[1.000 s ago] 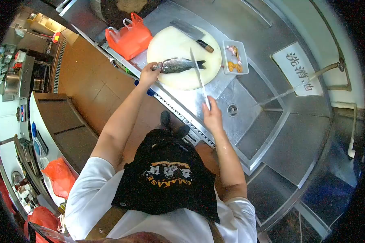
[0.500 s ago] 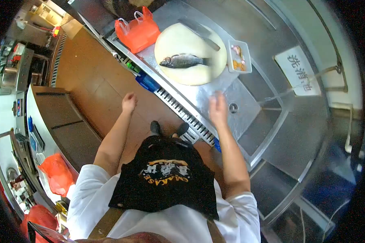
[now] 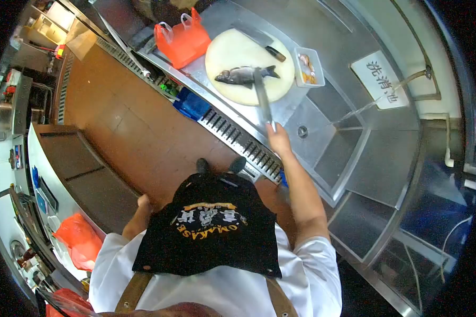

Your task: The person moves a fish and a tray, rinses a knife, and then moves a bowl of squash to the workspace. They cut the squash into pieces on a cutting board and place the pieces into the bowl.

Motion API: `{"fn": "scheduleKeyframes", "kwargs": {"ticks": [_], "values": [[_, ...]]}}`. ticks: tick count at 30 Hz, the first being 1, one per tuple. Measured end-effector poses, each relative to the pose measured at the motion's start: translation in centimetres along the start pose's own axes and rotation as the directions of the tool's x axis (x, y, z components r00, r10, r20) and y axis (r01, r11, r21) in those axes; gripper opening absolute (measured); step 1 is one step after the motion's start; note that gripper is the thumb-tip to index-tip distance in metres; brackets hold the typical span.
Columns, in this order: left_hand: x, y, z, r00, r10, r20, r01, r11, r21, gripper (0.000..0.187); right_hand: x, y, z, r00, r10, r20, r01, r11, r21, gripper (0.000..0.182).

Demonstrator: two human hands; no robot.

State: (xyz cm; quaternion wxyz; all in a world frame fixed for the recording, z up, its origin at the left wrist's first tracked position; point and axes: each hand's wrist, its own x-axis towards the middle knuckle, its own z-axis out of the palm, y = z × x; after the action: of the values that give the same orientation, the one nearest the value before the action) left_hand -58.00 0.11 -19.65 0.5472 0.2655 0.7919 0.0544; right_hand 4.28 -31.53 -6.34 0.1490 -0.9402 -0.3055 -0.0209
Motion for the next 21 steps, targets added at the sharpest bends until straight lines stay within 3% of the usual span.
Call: {"fn": "scheduleKeyframes", "kwargs": {"ticks": [1,2,4,6,7,9,10,11,13,14,15,16,19,20,21], "values": [[0.3,0.5,0.2,1.000,0.029,0.002,-0.029,0.998,-0.047,0.023,0.9,-1.8,-2.1,0.978,-0.197,-0.075,0.190,0.977,-0.093,0.023],[0.5,0.6,0.6,0.999,0.054,0.003,-0.053,0.994,-0.092,0.024,2.0,-2.3,-5.6,0.999,-0.015,0.042,0.008,0.989,0.147,0.021],[1.4,0.7,-0.1,0.989,0.145,0.035,-0.144,0.989,-0.032,0.024,5.8,-10.3,-18.8,0.896,0.351,0.270,-0.443,0.743,0.503,0.022],[1.6,2.7,1.4,0.989,0.138,0.045,-0.138,0.990,0.013,0.030,8.0,-14.0,-29.0,0.955,0.291,-0.063,-0.194,0.768,0.611,0.032],[1.6,3.1,1.3,0.992,0.123,0.038,-0.124,0.991,0.041,0.033,8.0,-17.7,-32.9,0.913,0.331,-0.240,-0.072,0.708,0.702,0.037],[2.0,3.9,1.5,0.992,0.105,0.073,-0.103,0.994,-0.033,0.025,8.8,-18.7,-35.4,0.847,0.215,-0.487,0.323,0.518,0.792,0.039],[2.3,4.6,1.6,0.991,0.101,0.089,-0.095,0.993,-0.072,0.022,8.7,-16.2,-33.6,0.867,0.101,-0.487,0.406,0.424,0.810,0.036],[2.4,5.2,2.1,0.988,0.122,0.092,-0.115,0.990,-0.083,0.022,7.7,-15.1,-28.6,0.796,-0.034,-0.604,0.351,0.839,0.416,0.037],[2.2,5.9,2.7,0.980,0.167,0.107,-0.158,0.984,-0.087,0.024,1.6,-10.4,-10.4,0.952,0.176,-0.249,-0.061,0.911,0.409,0.041],[2.3,5.6,2.2,0.967,0.214,0.139,-0.204,0.976,-0.082,0.024,-1.4,-8.2,-1.6,0.962,0.268,-0.054,-0.239,0.921,0.307,0.043],[2.9,5.0,1.6,0.949,0.266,0.167,-0.255,0.963,-0.089,0.025,-3.5,-9.7,-0.1,0.803,0.407,0.436,-0.521,0.834,0.181,0.049],[3.6,6.2,3.0,0.921,0.335,0.198,-0.315,0.941,-0.123,0.026,-1.2,-7.1,-0.3,0.989,0.093,0.113,-0.113,0.976,0.184,0.039],[1.8,6.3,0.9,0.952,0.253,0.169,-0.270,0.959,0.087,0.024,3.9,-13.3,-19.7,0.952,0.274,0.133,-0.305,0.863,0.403,0.032],[1.4,6.2,1.4,0.963,0.265,0.054,-0.269,0.959,0.094,0.025,5.8,-13.8,-24.8,0.965,0.263,-0.013,-0.233,0.873,0.428,0.030],[1.7,5.8,0.7,0.979,0.195,0.054,-0.197,0.979,0.047,0.025,6.5,-17.1,-30.6,0.939,0.319,-0.131,-0.182,0.781,0.598,0.031]]}}
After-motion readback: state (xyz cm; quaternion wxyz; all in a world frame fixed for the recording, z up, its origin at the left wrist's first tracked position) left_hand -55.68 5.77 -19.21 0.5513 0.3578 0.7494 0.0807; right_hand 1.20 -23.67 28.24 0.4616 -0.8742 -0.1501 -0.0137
